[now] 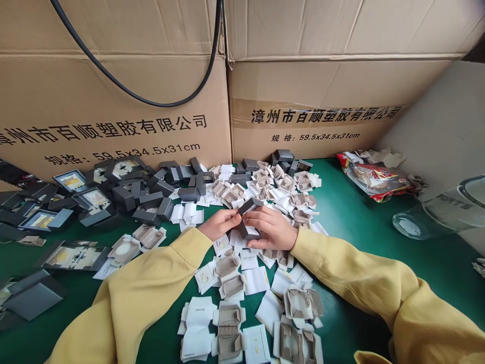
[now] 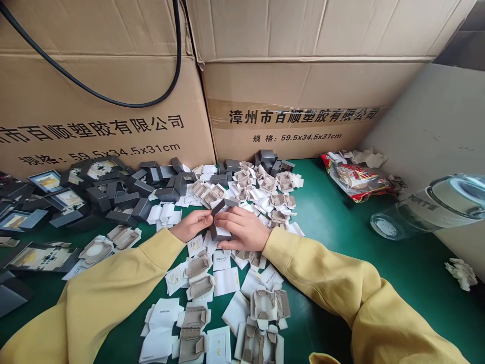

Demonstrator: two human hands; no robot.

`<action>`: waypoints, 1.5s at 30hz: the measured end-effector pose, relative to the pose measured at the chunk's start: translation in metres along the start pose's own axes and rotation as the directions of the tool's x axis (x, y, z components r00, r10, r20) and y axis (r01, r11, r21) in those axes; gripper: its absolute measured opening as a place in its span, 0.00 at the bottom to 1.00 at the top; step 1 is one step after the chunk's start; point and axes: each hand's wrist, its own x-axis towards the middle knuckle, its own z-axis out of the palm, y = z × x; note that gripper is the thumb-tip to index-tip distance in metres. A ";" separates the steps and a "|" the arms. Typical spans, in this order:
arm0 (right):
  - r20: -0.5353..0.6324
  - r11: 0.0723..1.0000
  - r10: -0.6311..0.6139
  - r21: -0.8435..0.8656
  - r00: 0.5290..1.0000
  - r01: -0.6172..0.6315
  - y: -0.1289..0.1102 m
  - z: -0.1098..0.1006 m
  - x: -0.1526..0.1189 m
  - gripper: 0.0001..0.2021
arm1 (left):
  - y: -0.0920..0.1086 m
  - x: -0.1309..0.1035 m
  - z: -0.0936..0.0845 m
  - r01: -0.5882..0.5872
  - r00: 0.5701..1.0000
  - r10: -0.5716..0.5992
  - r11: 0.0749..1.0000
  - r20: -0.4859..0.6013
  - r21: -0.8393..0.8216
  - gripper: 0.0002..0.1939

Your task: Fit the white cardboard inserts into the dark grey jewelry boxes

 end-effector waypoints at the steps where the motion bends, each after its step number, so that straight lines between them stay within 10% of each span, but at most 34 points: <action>1: 0.010 1.000 0.000 -0.015 1.000 0.000 0.000 0.001 0.000 0.22 | 0.000 0.000 0.000 0.005 1.000 -0.004 1.000 0.014 -0.013 0.23; 23: 0.143 0.981 -0.054 -0.174 0.988 0.079 -0.002 -0.001 0.005 0.15 | 0.005 0.002 0.004 0.005 0.998 0.000 0.997 0.061 -0.075 0.24; 45: 0.013 0.994 0.052 0.092 0.999 -0.053 -0.001 0.003 0.001 0.18 | 0.007 0.000 0.005 -0.021 0.999 0.018 0.995 -0.026 -0.095 0.24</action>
